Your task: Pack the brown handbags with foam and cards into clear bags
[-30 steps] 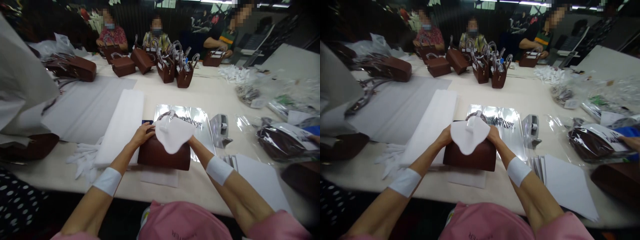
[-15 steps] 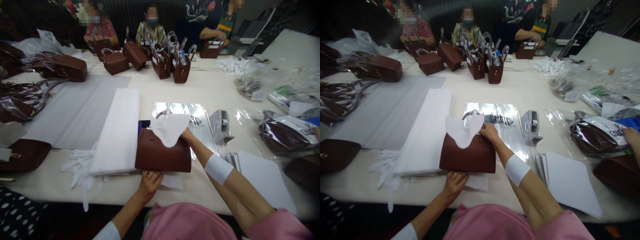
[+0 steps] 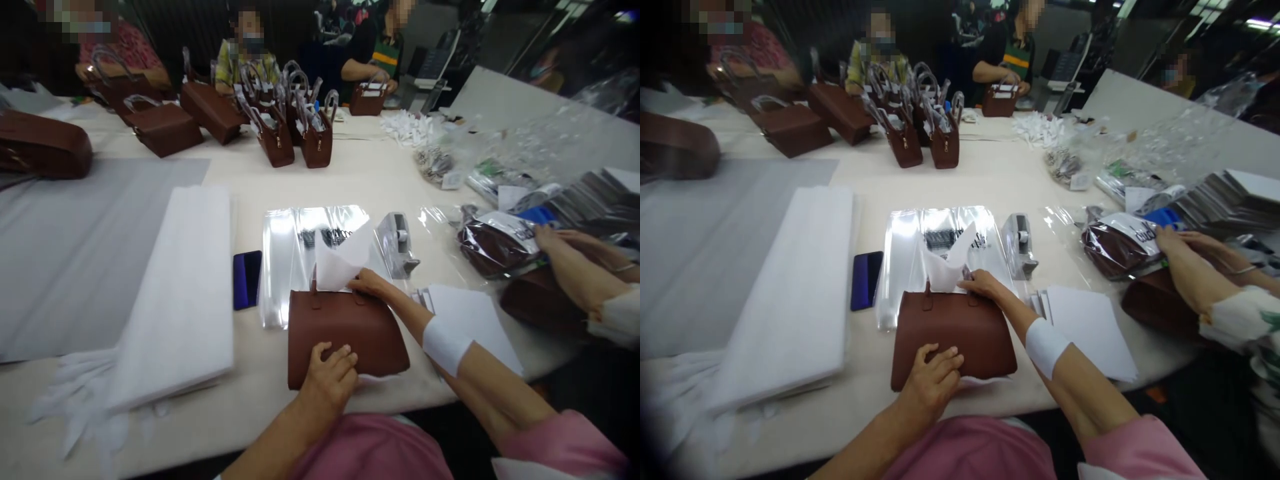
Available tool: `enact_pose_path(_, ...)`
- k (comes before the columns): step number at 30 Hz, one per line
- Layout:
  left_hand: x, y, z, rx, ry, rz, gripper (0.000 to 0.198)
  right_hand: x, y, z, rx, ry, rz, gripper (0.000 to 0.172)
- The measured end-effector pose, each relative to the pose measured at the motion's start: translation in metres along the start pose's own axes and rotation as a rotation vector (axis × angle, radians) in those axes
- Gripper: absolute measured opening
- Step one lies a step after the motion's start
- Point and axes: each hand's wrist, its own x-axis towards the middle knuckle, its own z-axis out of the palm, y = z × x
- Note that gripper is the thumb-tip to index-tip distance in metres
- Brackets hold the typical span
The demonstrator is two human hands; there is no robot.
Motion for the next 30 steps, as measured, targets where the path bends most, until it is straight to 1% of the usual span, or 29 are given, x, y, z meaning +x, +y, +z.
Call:
enact_pose_path(2, 0.001, 0.0, 0.002, -0.018, -0.032, -0.008, 0.01, -0.021, 0.0, -0.009, -0.025, 0.056, -0.001, 0.029)
enact_pose_path(4, 0.004, 0.0, -0.002, -0.033, -0.066, -0.01, 0.009, -0.056, 0.0, -0.017, -0.05, 0.149, -0.093, 0.036)
enact_pose_path(5, 0.006, 0.0, -0.004, -0.037, -0.077, -0.017, 0.009, -0.076, 0.002, -0.019, -0.071, 0.199, -0.235, 0.039)
enact_pose_path(6, 0.008, 0.001, -0.006, -0.039, -0.08, -0.024, 0.01, -0.096, 0.005, -0.018, -0.081, 0.198, -0.422, 0.044)
enact_pose_path(7, 0.01, 0.001, -0.006, -0.038, -0.079, -0.032, 0.01, -0.115, 0.011, -0.015, -0.102, 0.161, -0.592, 0.053)
enact_pose_path(8, 0.012, 0.001, -0.006, -0.035, -0.078, -0.037, 0.011, -0.13, 0.019, -0.01, -0.138, 0.109, -0.715, 0.065)
enact_pose_path(9, 0.014, 0.002, -0.004, -0.031, -0.075, -0.04, 0.011, -0.141, 0.028, -0.002, -0.173, 0.08, -0.792, 0.067)
enact_pose_path(11, 0.016, 0.004, 0.0, -0.02, -0.079, -0.036, 0.012, -0.151, 0.047, 0.016, -0.223, 0.101, -0.857, 0.058)
enact_pose_path(13, 0.018, 0.006, 0.002, -0.003, -0.09, -0.034, 0.012, -0.149, 0.062, 0.032, -0.226, 0.177, -0.872, 0.044)
enact_pose_path(15, 0.028, 0.008, -0.005, -0.007, -0.111, -0.027, 0.013, -0.144, 0.071, 0.042, -0.192, 0.246, -0.883, 0.04)
enact_pose_path(16, 0.038, 0.008, -0.013, -0.016, -0.121, -0.018, 0.012, -0.141, 0.073, 0.045, -0.172, 0.277, -0.887, 0.039)
enact_pose_path(17, 0.053, 0.008, -0.024, -0.019, -0.122, -0.01, 0.009, -0.14, 0.074, 0.047, -0.154, 0.304, -0.888, 0.038)
enact_pose_path(18, 0.073, 0.007, -0.036, -0.021, -0.112, -0.005, 0.004, -0.139, 0.074, 0.047, -0.143, 0.321, -0.884, 0.037)
enact_pose_path(19, 0.098, 0.004, -0.048, 0.015, -0.087, 0.0, 0.008, -0.139, 0.074, 0.047, -0.139, 0.324, -0.881, 0.036)
enact_pose_path(21, 0.159, -0.004, -0.065, 0.149, 0.05, -0.117, 0.029, -0.14, 0.073, 0.045, -0.144, 0.302, -0.874, 0.034)
enact_pose_path(22, 0.19, -0.011, -0.067, 0.216, 0.06, -0.2, 0.04, -0.141, 0.073, 0.044, -0.145, 0.289, -0.873, 0.034)
enact_pose_path(23, 0.22, -0.02, -0.065, 0.271, 0.011, -0.3, 0.048, -0.142, 0.074, 0.043, -0.143, 0.281, -0.872, 0.034)
enact_pose_path(24, 0.246, -0.03, -0.059, 0.319, -0.09, -0.401, 0.053, -0.142, 0.074, 0.043, -0.137, 0.279, -0.873, 0.034)
enact_pose_path(25, 0.266, -0.04, -0.049, 0.368, -0.223, -0.506, 0.057, -0.142, 0.075, 0.042, -0.129, 0.279, -0.875, 0.034)
enact_pose_path(26, 0.279, -0.05, -0.038, 0.416, -0.387, -0.602, 0.058, -0.142, 0.075, 0.041, -0.121, 0.276, -0.875, 0.034)
enact_pose_path(27, 0.287, -0.059, -0.028, 0.441, -0.555, -0.632, 0.053, -0.142, 0.076, 0.04, -0.112, 0.271, -0.874, 0.034)
enact_pose_path(28, 0.288, -0.066, -0.019, 0.458, -0.685, -0.633, 0.046, -0.142, 0.076, 0.039, -0.103, 0.264, -0.871, 0.034)
enact_pose_path(29, 0.285, -0.071, -0.015, 0.478, -0.764, -0.619, 0.04, -0.142, 0.077, 0.039, -0.093, 0.257, -0.868, 0.035)
enact_pose_path(30, 0.28, -0.074, -0.014, 0.5, -0.792, -0.591, 0.036, -0.141, 0.078, 0.038, -0.083, 0.253, -0.866, 0.035)
